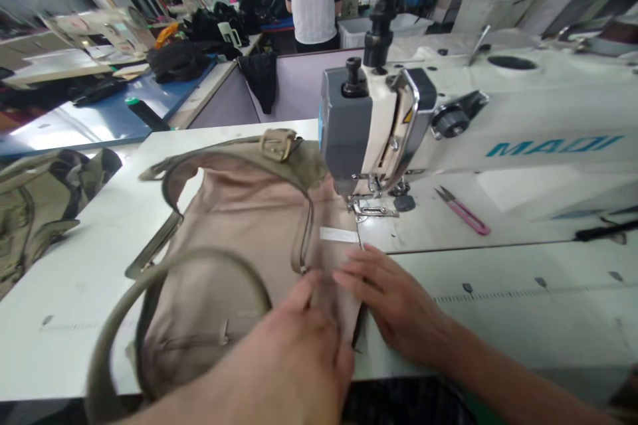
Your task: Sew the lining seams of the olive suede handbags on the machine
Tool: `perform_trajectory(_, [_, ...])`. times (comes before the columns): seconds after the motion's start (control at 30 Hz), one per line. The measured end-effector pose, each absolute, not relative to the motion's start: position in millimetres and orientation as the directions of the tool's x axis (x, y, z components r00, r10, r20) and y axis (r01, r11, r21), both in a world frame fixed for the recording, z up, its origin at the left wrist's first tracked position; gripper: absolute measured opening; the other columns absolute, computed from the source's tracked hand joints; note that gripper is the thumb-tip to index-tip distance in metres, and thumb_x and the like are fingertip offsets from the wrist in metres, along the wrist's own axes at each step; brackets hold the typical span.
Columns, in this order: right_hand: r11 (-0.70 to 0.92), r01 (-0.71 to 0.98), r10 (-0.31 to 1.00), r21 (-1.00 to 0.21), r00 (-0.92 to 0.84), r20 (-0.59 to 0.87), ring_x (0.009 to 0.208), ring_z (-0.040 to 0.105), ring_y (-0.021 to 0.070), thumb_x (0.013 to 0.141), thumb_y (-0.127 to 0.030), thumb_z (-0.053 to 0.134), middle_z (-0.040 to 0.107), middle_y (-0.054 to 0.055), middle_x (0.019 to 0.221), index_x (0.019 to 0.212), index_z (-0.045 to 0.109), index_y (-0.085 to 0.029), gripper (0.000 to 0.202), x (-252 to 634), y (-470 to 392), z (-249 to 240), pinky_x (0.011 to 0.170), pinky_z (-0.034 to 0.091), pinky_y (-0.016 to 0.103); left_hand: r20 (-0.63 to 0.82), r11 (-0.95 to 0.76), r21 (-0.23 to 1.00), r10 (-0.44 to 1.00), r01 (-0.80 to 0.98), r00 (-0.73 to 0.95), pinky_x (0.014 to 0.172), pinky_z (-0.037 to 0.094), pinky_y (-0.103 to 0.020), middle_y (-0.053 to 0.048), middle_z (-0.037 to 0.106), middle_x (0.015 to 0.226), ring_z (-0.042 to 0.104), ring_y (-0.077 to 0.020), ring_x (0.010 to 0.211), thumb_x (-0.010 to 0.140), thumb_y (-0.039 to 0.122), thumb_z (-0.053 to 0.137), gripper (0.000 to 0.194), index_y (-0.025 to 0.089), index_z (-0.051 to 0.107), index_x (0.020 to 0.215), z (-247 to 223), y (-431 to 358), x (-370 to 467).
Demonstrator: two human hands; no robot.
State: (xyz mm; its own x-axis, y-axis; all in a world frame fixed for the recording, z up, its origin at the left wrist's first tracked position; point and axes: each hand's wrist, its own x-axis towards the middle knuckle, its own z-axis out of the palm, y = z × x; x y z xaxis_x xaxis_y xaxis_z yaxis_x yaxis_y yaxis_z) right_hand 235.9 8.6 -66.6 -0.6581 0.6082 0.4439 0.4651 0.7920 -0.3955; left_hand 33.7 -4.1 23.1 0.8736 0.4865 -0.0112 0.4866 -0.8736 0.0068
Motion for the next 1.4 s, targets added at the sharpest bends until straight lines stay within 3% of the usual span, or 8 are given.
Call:
perform_trajectory(0.1, [0.77, 0.396, 0.587, -0.501, -0.747, 0.312, 0.097, 0.057, 0.0246, 0.082, 0.0, 0.039, 0.062, 0.013, 0.096, 0.11, 0.062, -0.008, 0.037, 235, -11, -52, 0.092, 0.052, 0.044, 0.103, -0.891, -0.05, 0.445, 0.452, 0.89, 0.113, 0.02, -0.046, -0.002, 0.072, 0.092, 0.061, -0.0222, 0.095, 0.093, 0.04, 0.054, 0.024, 0.02, 0.066, 0.091, -1, -43, 31])
perform_trajectory(0.27, [0.699, 0.435, 0.597, -0.568, -0.792, 0.128, 0.094, 0.057, 0.0228, 0.088, -0.007, 0.047, 0.062, 0.011, 0.096, 0.1, 0.062, -0.013, 0.021, 240, -27, -31, 0.086, 0.052, 0.037, 0.098, -0.822, -0.046, 0.562, 0.568, 0.822, 0.113, 0.017, -0.038, -0.008, 0.055, 0.138, 0.043, -0.0233, 0.13, 0.093, 0.06, 0.041, 0.06, 0.014, 0.054, 0.129, -6, -54, 12])
perform_trajectory(0.43, [0.682, 0.502, 0.671, -0.532, -0.719, 0.182, 0.08, 0.06, 0.0204, 0.094, -0.011, 0.046, 0.065, 0.007, 0.088, 0.094, 0.064, -0.018, 0.019, 233, -38, -42, 0.073, 0.055, 0.031, 0.184, -0.776, 0.02, 0.623, 0.63, 0.761, 0.114, 0.015, -0.034, -0.007, 0.06, 0.132, 0.05, -0.0187, 0.123, 0.101, 0.039, 0.034, 0.044, 0.013, 0.052, 0.13, 6, -42, 28])
perform_trajectory(0.57, [0.688, 0.479, 0.677, -0.546, -0.694, 0.244, 0.08, 0.064, 0.0214, 0.094, -0.011, 0.045, 0.07, 0.007, 0.088, 0.098, 0.066, -0.021, 0.025, 228, -40, -51, 0.069, 0.057, 0.031, 0.084, -0.926, -0.08, 0.362, 0.368, 0.929, 0.114, 0.018, -0.039, -0.009, 0.053, 0.139, 0.043, -0.0224, 0.131, 0.098, 0.025, 0.035, 0.039, 0.012, 0.051, 0.132, 7, 3, 57])
perform_trajectory(0.73, [0.75, 0.381, 0.632, -0.54, -0.652, 0.419, 0.089, 0.067, 0.0175, 0.092, -0.003, 0.043, 0.072, 0.008, 0.09, 0.095, 0.067, -0.015, 0.027, 225, -44, -54, 0.09, 0.054, 0.029, -0.13, -0.743, -0.24, 0.662, 0.625, 0.738, 0.092, 0.036, -0.042, -0.016, 0.067, 0.104, 0.06, -0.0267, 0.099, 0.098, 0.038, 0.036, 0.053, 0.005, 0.044, 0.139, 1, 32, 43])
perform_trajectory(0.83, [0.782, 0.376, 0.61, -0.497, -0.627, 0.484, 0.088, 0.068, 0.0178, 0.093, -0.004, 0.042, 0.073, 0.009, 0.09, 0.095, 0.068, -0.013, 0.027, 221, -45, -56, 0.1, 0.048, 0.033, -0.084, -0.642, -0.251, 0.76, 0.724, 0.645, 0.088, 0.037, -0.043, -0.019, 0.063, 0.117, 0.059, -0.0284, 0.1, 0.096, 0.036, 0.039, 0.057, 0.006, 0.038, 0.144, -2, 24, 25])
perform_trajectory(1.0, [0.769, 0.332, 0.597, -0.547, -0.679, 0.427, 0.087, 0.07, 0.0178, 0.094, -0.004, 0.042, 0.073, 0.01, 0.092, 0.097, 0.068, -0.013, 0.027, 225, -40, -53, 0.094, 0.052, 0.03, 0.0, -0.743, -0.162, 0.658, 0.65, 0.753, 0.106, 0.027, -0.048, -0.013, 0.033, 0.153, 0.033, -0.0302, 0.138, 0.092, 0.025, 0.04, 0.056, 0.009, 0.034, 0.146, -11, 21, 24])
perform_trajectory(1.4, [0.692, 0.194, 0.569, -0.695, -0.739, 0.36, 0.1, 0.068, 0.0137, 0.101, -0.014, 0.04, 0.074, 0.008, 0.097, 0.104, 0.067, -0.013, 0.027, 243, -2, -53, 0.096, 0.051, 0.024, -0.069, -0.771, 0.092, 0.626, 0.63, 0.776, 0.117, 0.027, -0.04, -0.011, 0.056, 0.135, 0.052, -0.0244, 0.124, 0.09, 0.022, 0.045, 0.047, 0.01, 0.051, 0.135, -15, 60, 32])
